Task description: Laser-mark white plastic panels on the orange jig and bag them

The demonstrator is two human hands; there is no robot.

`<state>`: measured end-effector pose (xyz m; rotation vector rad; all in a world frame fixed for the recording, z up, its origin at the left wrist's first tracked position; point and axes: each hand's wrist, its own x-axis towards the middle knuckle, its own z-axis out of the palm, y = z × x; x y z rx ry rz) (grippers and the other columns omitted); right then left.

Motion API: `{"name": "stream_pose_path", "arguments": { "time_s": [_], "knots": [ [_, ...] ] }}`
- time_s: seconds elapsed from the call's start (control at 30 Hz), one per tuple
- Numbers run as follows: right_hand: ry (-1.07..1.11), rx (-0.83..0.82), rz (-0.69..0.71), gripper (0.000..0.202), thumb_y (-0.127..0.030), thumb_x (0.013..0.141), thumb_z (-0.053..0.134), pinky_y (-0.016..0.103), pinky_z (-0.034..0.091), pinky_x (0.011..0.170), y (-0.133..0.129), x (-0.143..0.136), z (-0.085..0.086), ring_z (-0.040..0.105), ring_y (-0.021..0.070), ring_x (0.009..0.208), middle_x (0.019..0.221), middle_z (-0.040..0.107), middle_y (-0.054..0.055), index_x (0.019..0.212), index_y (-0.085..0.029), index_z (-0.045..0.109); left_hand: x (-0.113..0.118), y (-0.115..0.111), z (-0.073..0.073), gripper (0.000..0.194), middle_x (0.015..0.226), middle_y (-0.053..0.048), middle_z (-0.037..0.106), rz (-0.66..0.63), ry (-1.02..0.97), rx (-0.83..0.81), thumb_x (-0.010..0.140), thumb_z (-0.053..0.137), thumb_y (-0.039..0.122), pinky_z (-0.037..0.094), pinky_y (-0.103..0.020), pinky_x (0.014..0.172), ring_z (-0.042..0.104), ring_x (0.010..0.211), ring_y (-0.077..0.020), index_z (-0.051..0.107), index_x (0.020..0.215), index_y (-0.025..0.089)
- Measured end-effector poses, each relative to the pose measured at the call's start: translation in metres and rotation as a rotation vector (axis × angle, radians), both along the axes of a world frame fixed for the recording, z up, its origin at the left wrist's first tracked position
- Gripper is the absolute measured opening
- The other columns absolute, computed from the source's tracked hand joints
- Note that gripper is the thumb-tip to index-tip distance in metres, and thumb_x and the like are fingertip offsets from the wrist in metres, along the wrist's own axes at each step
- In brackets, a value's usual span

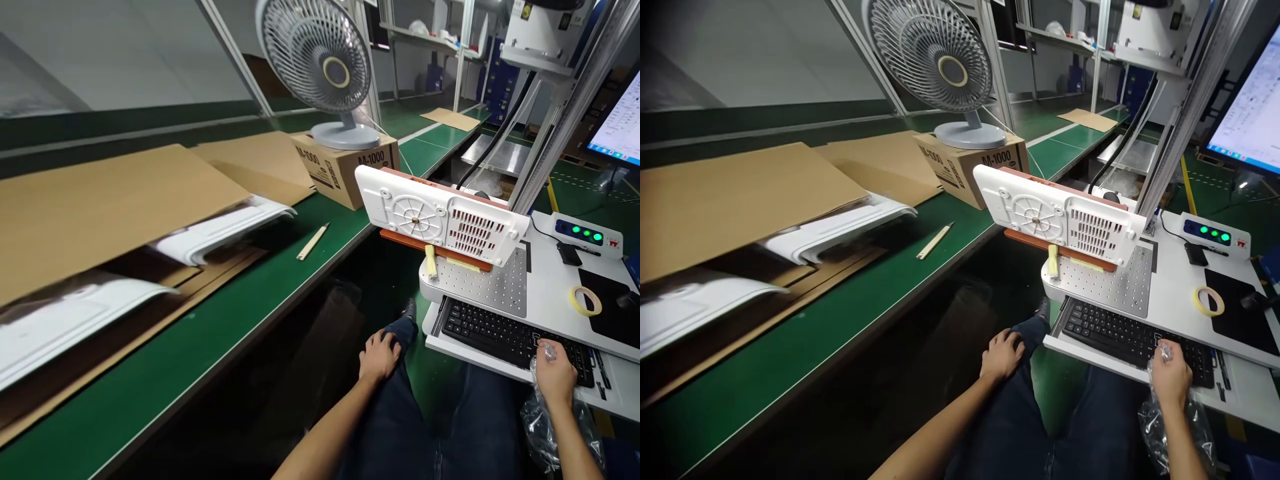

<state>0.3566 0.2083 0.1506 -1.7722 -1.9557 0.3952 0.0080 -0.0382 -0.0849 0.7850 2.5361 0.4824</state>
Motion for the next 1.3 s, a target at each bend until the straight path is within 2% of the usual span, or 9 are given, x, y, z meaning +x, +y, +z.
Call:
{"name": "stream_pose_path", "arguments": {
  "time_s": [0.07,0.17,0.6,1.3],
  "knots": [
    [0.084,0.047,0.009,0.050,-0.060,0.081,0.051,0.039,0.047,0.084,-0.0046,0.0008,0.0009,0.072,0.0335,0.091,0.101,0.081,0.011,0.106,-0.024,0.075,-0.0005,-0.0002,0.0001,0.046,0.169,-0.016,0.044,-0.001,0.003,0.000,0.107,0.043,0.044,0.046,-0.068,0.115,0.036,0.156,-0.0405,0.067,0.141,0.027],
    [0.081,0.016,-0.002,0.053,-0.064,0.079,0.052,0.040,0.047,0.082,-0.0089,0.0009,0.0019,0.071,0.0337,0.087,0.097,0.080,0.011,0.105,-0.024,0.075,-0.0008,0.0003,0.0013,0.045,0.169,-0.015,0.045,-0.003,0.006,-0.003,0.107,0.043,0.044,0.046,-0.068,0.115,0.037,0.156,-0.0402,0.068,0.140,0.028],
    [0.029,-0.045,-0.003,0.054,-0.064,0.077,0.050,0.040,0.046,0.080,-0.0063,0.0016,0.0006,0.070,0.0344,0.086,0.093,0.078,0.010,0.107,-0.026,0.074,-0.0007,-0.0010,0.0089,0.044,0.169,-0.015,0.043,-0.018,0.001,-0.020,0.109,0.042,0.043,0.048,-0.065,0.113,0.037,0.156,-0.0400,0.067,0.141,0.028],
    [0.018,-0.018,0.018,0.050,-0.062,0.081,0.050,0.040,0.047,0.078,-0.0048,0.0044,-0.0061,0.070,0.0333,0.083,0.093,0.079,0.009,0.109,-0.028,0.074,-0.0024,-0.0024,0.0043,0.045,0.171,-0.015,0.042,-0.006,0.007,-0.003,0.108,0.043,0.043,0.049,-0.063,0.113,0.035,0.158,-0.0415,0.069,0.141,0.028]
  ]
}}
